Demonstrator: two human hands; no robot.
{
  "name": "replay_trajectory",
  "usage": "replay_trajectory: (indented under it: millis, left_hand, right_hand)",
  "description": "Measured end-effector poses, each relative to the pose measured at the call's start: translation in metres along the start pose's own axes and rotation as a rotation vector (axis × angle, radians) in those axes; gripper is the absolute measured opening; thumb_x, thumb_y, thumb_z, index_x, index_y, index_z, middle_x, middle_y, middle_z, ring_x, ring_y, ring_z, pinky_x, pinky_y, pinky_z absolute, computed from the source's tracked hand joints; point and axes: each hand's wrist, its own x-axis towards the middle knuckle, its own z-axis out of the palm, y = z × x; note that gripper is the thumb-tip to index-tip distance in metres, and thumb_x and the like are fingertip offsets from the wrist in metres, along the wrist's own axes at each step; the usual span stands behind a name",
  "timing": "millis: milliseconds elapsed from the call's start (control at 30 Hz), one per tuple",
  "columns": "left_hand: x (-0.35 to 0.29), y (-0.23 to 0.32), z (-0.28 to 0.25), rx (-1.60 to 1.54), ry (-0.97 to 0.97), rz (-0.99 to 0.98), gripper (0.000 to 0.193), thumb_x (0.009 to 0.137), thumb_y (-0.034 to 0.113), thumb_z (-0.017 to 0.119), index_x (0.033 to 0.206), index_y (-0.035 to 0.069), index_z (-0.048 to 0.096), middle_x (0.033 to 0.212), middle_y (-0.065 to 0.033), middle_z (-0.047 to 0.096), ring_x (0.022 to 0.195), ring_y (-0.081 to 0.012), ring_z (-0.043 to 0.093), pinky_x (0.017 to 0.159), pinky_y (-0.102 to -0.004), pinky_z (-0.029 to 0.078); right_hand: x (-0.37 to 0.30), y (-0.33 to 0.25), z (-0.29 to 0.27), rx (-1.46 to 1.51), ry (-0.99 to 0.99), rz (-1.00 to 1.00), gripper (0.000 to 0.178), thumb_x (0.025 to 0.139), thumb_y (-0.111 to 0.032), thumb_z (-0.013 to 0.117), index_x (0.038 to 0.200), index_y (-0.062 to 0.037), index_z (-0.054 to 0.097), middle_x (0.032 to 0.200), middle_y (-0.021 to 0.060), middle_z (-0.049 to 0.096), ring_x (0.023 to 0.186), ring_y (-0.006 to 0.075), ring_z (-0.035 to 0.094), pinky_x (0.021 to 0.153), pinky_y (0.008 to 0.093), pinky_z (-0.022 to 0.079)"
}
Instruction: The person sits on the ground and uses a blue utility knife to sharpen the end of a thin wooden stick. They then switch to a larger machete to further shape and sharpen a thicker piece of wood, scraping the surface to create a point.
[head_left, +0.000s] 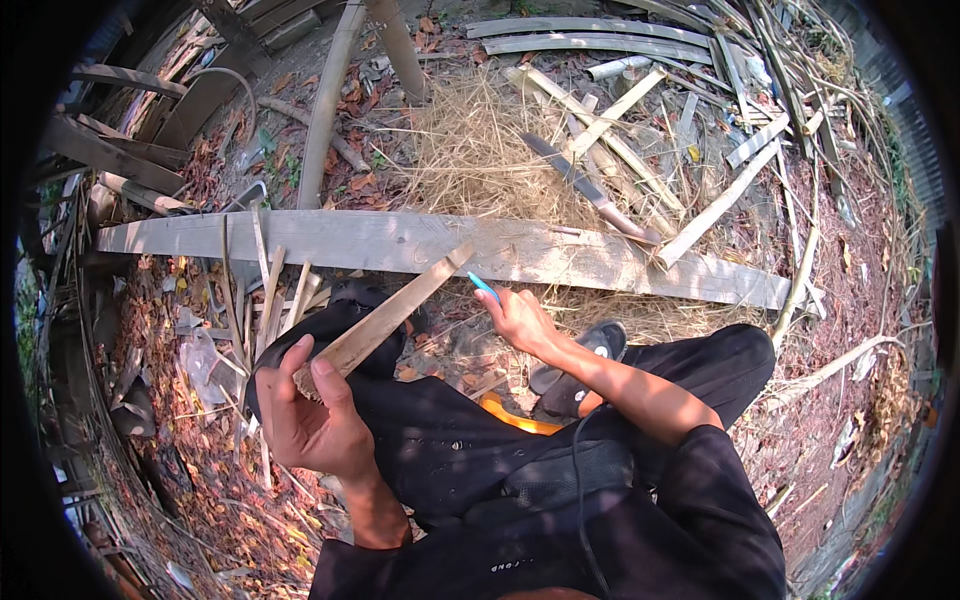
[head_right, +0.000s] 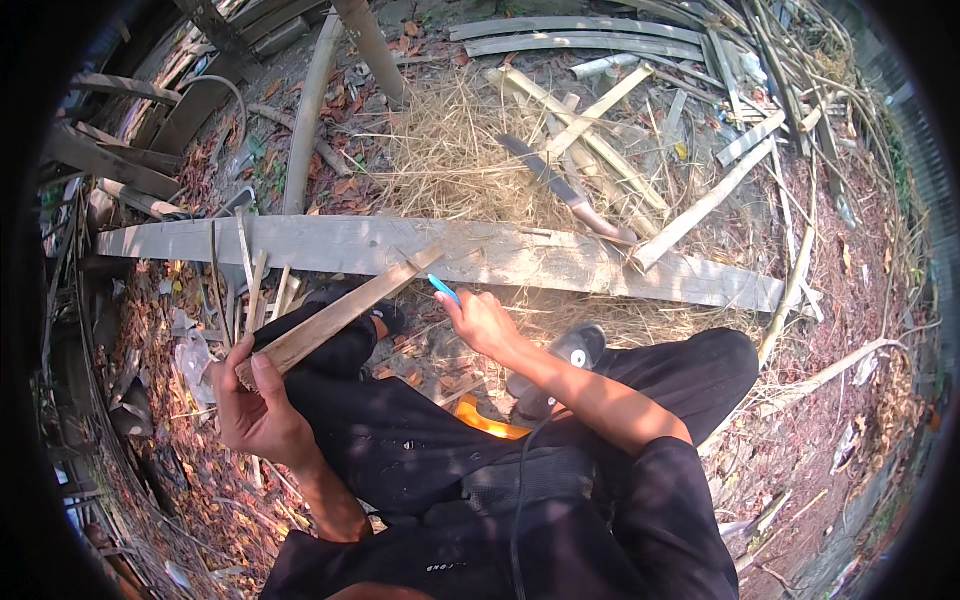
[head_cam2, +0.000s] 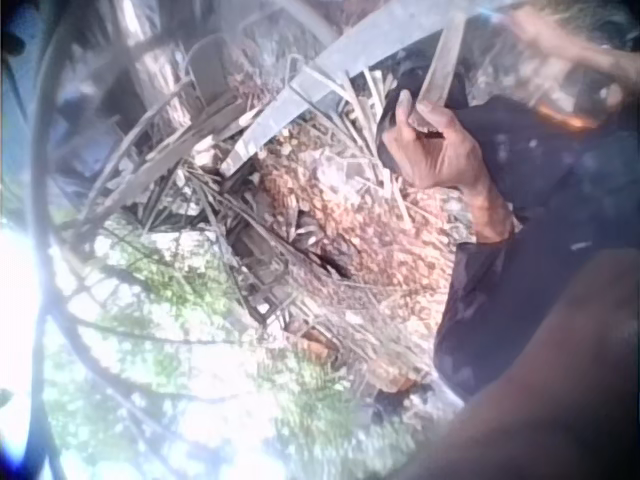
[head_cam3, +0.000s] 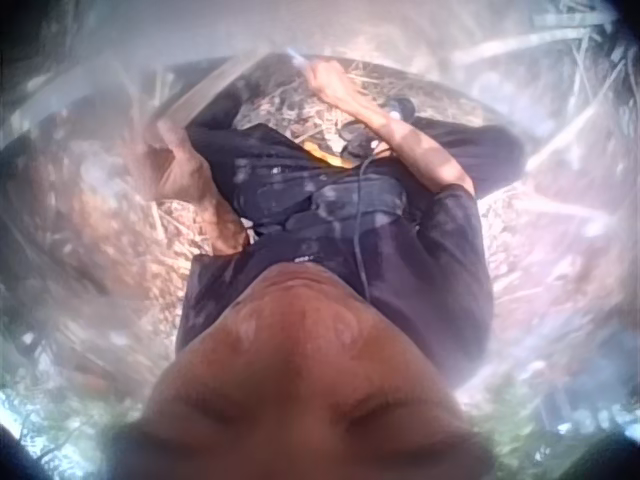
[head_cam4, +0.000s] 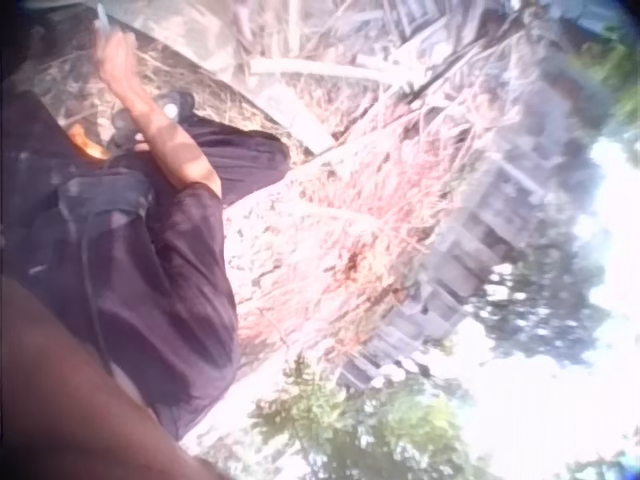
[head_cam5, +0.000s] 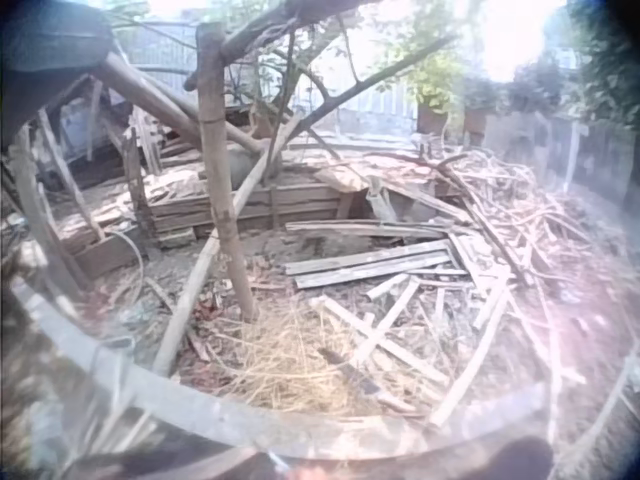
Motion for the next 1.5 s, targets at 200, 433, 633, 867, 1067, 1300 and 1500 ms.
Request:
replay_trajectory:
  millis: [200, 433, 633, 867, 1067, 1300, 1500]
  left_hand:
    - [-0.001, 0.001, -0.002, 0.077, 0.013, -0.044, 0.014, 0.084, -0.005, 0.063, 0.097, -0.008, 0.068, 0.071, -0.0057, 0.052, 0.058, -0.0113, 0.048, 0.049, -0.0233, 0.035]
    - [-0.005, -0.001, -0.005, 0.115, -0.033, 0.085, 0.014, 0.081, -0.007, 0.065, 0.094, -0.007, 0.069, 0.071, -0.0076, 0.057, 0.056, -0.0121, 0.047, 0.047, -0.0258, 0.033]
    - [0.002, -0.003, -0.010, 0.159, -0.004, 0.062, 0.013, 0.080, -0.004, 0.068, 0.093, -0.004, 0.070, 0.069, -0.0039, 0.055, 0.052, -0.0094, 0.045, 0.045, -0.0254, 0.032]
    - [0.010, 0.009, -0.007, 0.097, -0.030, 0.148, 0.012, 0.078, -0.003, 0.069, 0.090, -0.001, 0.070, 0.062, -0.0025, 0.048, 0.047, -0.0087, 0.044, 0.043, -0.0252, 0.031]
    - [0.018, -0.007, -0.008, 0.078, -0.099, 0.101, 0.009, 0.088, -0.001, 0.065, 0.094, -0.005, 0.069, 0.071, 0.0007, 0.052, 0.051, -0.0015, 0.046, 0.043, -0.0189, 0.031]
    - [0.027, 0.009, -0.011, 0.010, -0.110, -0.074, 0.015, 0.090, 0.000, 0.063, 0.103, -0.008, 0.064, 0.081, -0.0059, 0.060, 0.058, -0.0092, 0.062, 0.048, -0.0192, 0.046]
    - [0.019, 0.007, 0.005, -0.170, 0.026, -0.121, 0.015, 0.090, 0.001, 0.064, 0.101, -0.006, 0.056, 0.087, -0.0124, 0.062, 0.056, -0.0127, 0.064, 0.050, -0.0198, 0.051]
  right_hand:
    - [-0.031, -0.124, -0.048, 0.207, -0.179, -0.102, 0.040, 0.101, -0.035, 0.046, 0.085, 0.0016, 0.052, 0.053, 0.0213, 0.049, 0.056, 0.0442, 0.055, 0.051, 0.0489, 0.040]
    - [-0.047, -0.130, -0.044, -0.025, 0.033, -0.317, 0.038, 0.096, -0.036, 0.055, 0.082, -0.0005, 0.052, 0.047, 0.0163, 0.051, 0.043, 0.0374, 0.055, 0.039, 0.0443, 0.044]
    - [-0.039, -0.090, -0.013, -0.060, 0.066, -0.193, 0.036, 0.096, -0.033, 0.054, 0.083, 0.0002, 0.051, 0.050, 0.0203, 0.052, 0.047, 0.0422, 0.055, 0.043, 0.0488, 0.044]
    - [-0.026, -0.037, -0.007, -0.173, 0.139, -0.221, 0.037, 0.097, -0.034, 0.053, 0.088, 0.0009, 0.056, 0.053, 0.0251, 0.053, 0.053, 0.0443, 0.058, 0.046, 0.0508, 0.045]
    - [-0.036, 0.140, -0.058, -0.398, 0.163, 0.292, 0.050, 0.100, -0.037, 0.037, 0.105, 0.0042, 0.065, 0.081, 0.0354, 0.061, 0.078, 0.0493, 0.063, 0.069, 0.0529, 0.051]
    - [-0.028, -0.115, -0.075, 0.425, -0.063, 0.025, 0.030, 0.101, -0.031, 0.043, 0.103, -0.0006, 0.048, 0.060, 0.0188, 0.053, 0.058, 0.0370, 0.055, 0.058, 0.0474, 0.039]
    - [-0.047, -0.177, -0.072, 0.434, -0.051, -0.188, 0.024, 0.099, -0.023, 0.048, 0.098, 0.0003, 0.046, 0.056, 0.0180, 0.054, 0.052, 0.0409, 0.056, 0.049, 0.0467, 0.042]
